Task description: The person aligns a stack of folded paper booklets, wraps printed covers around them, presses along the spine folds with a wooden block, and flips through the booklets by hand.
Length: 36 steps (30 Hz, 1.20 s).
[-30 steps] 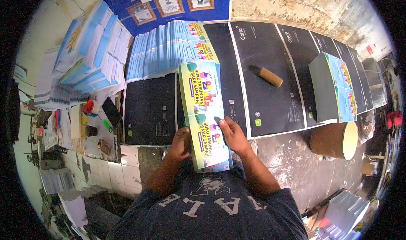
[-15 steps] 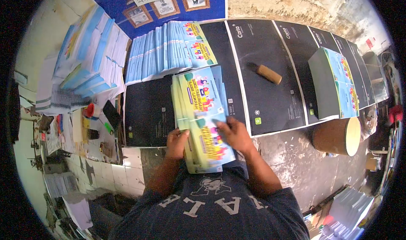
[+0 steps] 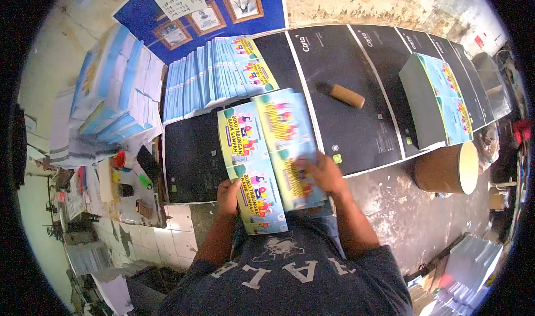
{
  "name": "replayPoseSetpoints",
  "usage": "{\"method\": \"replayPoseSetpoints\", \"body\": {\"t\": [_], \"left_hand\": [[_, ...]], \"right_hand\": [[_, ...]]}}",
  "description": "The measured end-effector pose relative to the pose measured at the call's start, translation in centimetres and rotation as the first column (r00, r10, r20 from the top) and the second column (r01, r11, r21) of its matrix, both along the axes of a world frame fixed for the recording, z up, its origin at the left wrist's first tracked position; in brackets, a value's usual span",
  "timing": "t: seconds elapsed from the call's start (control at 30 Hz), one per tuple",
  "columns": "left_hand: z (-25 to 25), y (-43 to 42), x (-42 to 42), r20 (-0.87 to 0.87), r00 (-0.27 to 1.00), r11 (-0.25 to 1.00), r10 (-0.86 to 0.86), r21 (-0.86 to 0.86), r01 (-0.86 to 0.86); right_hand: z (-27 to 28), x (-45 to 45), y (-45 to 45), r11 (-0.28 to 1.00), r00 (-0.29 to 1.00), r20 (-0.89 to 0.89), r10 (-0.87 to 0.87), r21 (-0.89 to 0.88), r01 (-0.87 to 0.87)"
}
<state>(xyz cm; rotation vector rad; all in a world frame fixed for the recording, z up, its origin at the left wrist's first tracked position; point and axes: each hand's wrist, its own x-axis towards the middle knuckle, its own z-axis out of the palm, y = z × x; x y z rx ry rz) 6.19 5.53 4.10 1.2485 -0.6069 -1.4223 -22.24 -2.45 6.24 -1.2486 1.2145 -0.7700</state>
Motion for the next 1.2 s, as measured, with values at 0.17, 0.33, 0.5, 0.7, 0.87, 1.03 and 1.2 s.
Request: {"method": "replayPoseSetpoints", "body": {"t": [0.17,0.33,0.5,0.7,0.87,1.03,1.2], "left_hand": [[0.9,-0.5,-1.2,-0.045,0.997,0.997,-0.07,0.027,0.071],[-0.4,-0.5,-1.1,-0.077,0.994,0.992,-0.082,-0.106,0.073],[1.3,-0.6,-0.2,-0.135,0.99,0.982,-0.044,-0.19,0.018],[1.5,-1.4,-2.3,0.004,0.999,0.973,-0.044,-0.228,0.044],[2.6,-1.8,-2.9,-0.039,0.998,0.961,-0.046,-0.275,0.034],[1.7,-2.0,-0.5,-0.179,0.984,0.934,-0.002,-0.352,-0.062],[3.0,-1.9,-0.8,-0.128,0.992,0.957,0.006,-0.288,-0.043]], "right_hand": [[0.6,2.3,1.9,0.99,0.972,-0.211,0.105,0.111,-0.083],[3.0,2.3,1.1,0.992,0.993,-0.012,0.115,0.059,-0.114],[1.7,0.1,1.4,0.95,0.906,-0.402,-0.131,-0.313,-0.002],[4.1,3.9,2.5,0.975,0.896,-0.421,0.144,-0.097,-0.202],[3.2,4.8,2.4,0.959,0.892,-0.436,0.121,-0.181,-0.219],[5.1,2.1,1.3,0.997,0.99,-0.143,-0.006,0.078,0.017],[2.0,1.6,1.6,0.993,0.883,-0.469,-0.01,-0.112,-0.048]]}}
